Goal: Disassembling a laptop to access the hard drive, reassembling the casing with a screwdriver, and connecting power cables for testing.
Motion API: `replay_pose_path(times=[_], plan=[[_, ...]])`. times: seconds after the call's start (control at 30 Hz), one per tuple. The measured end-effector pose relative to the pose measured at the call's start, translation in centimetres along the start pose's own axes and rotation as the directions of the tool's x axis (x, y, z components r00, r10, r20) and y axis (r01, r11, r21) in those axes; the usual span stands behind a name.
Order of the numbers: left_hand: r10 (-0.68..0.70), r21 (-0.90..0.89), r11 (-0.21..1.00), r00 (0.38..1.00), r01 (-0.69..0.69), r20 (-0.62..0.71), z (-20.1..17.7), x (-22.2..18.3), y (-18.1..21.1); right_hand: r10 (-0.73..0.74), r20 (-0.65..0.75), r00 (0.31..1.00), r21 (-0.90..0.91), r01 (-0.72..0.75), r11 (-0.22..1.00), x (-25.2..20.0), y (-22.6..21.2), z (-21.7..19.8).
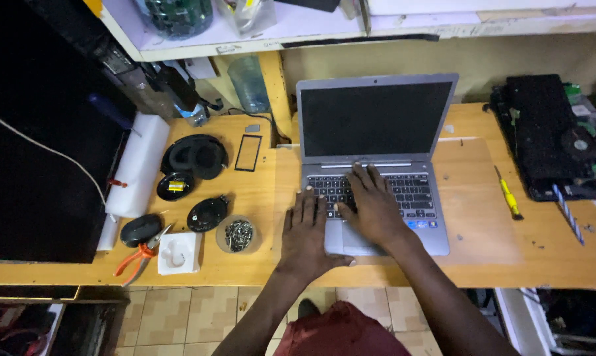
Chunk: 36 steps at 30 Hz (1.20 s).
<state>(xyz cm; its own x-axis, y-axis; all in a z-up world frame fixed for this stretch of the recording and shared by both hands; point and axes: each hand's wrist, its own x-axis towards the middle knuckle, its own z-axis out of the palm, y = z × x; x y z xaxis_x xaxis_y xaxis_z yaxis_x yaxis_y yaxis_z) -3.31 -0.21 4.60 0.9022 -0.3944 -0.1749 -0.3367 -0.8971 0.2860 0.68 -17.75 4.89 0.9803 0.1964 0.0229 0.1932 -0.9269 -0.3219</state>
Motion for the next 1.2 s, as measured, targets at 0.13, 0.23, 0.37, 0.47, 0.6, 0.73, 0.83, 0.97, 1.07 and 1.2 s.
replay_pose_path(times=[0.13,0.23,0.37,0.47,0.6,0.73,0.83,0.97,1.07,1.2], plan=[[-0.014,-0.052,0.999,1.0,0.014,0.001,0.0,-0.3,0.0,-0.017,0.024,1.0,0.014,0.017,1.0,-0.6,0.1,-0.1],[0.032,-0.13,0.99,0.988,-0.052,-0.15,1.9,-0.4,-0.8,-0.034,-0.039,0.999,-0.029,0.033,0.999,-0.9,0.9,1.7],[0.072,-0.222,0.965,0.952,-0.142,-0.298,3.3,-0.9,-1.3,-0.06,-0.113,0.992,-0.01,0.059,0.998,-1.9,1.3,2.5],[0.111,-0.185,0.964,0.922,-0.19,-0.371,3.9,-0.5,-1.8,-0.09,-0.184,0.979,-0.006,0.09,0.996,-1.6,2.0,3.3],[0.122,-0.148,0.972,0.934,-0.18,-0.335,4.4,-1.0,-1.9,-0.135,-0.281,0.95,-0.026,0.133,0.991,-2.0,2.6,5.0],[0.122,-0.12,0.978,0.936,-0.17,-0.33,4.3,-1.4,-1.7,-0.137,-0.302,0.943,-0.035,0.132,0.991,-2.1,2.2,4.9],[0.122,-0.13,0.976,0.935,-0.174,-0.333,3.8,-1.6,-1.4,-0.117,-0.286,0.951,-0.033,0.112,0.993,-2.1,2.1,4.6],[0.095,-0.259,0.924,0.823,-0.283,-0.56,0.1,-1.6,-1.3,-0.124,-0.312,0.942,-0.032,0.12,0.992,-2.4,2.2,4.7],[-0.016,-0.186,0.946,0.536,-0.265,-0.844,-4.8,0.3,-5.2,-0.126,-0.324,0.938,-0.038,0.12,0.992,-2.2,2.1,4.8],[-0.591,-0.731,0.492,0.434,-0.473,-0.679,-10.0,7.0,-16.2,-0.127,-0.319,0.939,-0.079,0.108,0.991,-2.4,1.8,4.5]])
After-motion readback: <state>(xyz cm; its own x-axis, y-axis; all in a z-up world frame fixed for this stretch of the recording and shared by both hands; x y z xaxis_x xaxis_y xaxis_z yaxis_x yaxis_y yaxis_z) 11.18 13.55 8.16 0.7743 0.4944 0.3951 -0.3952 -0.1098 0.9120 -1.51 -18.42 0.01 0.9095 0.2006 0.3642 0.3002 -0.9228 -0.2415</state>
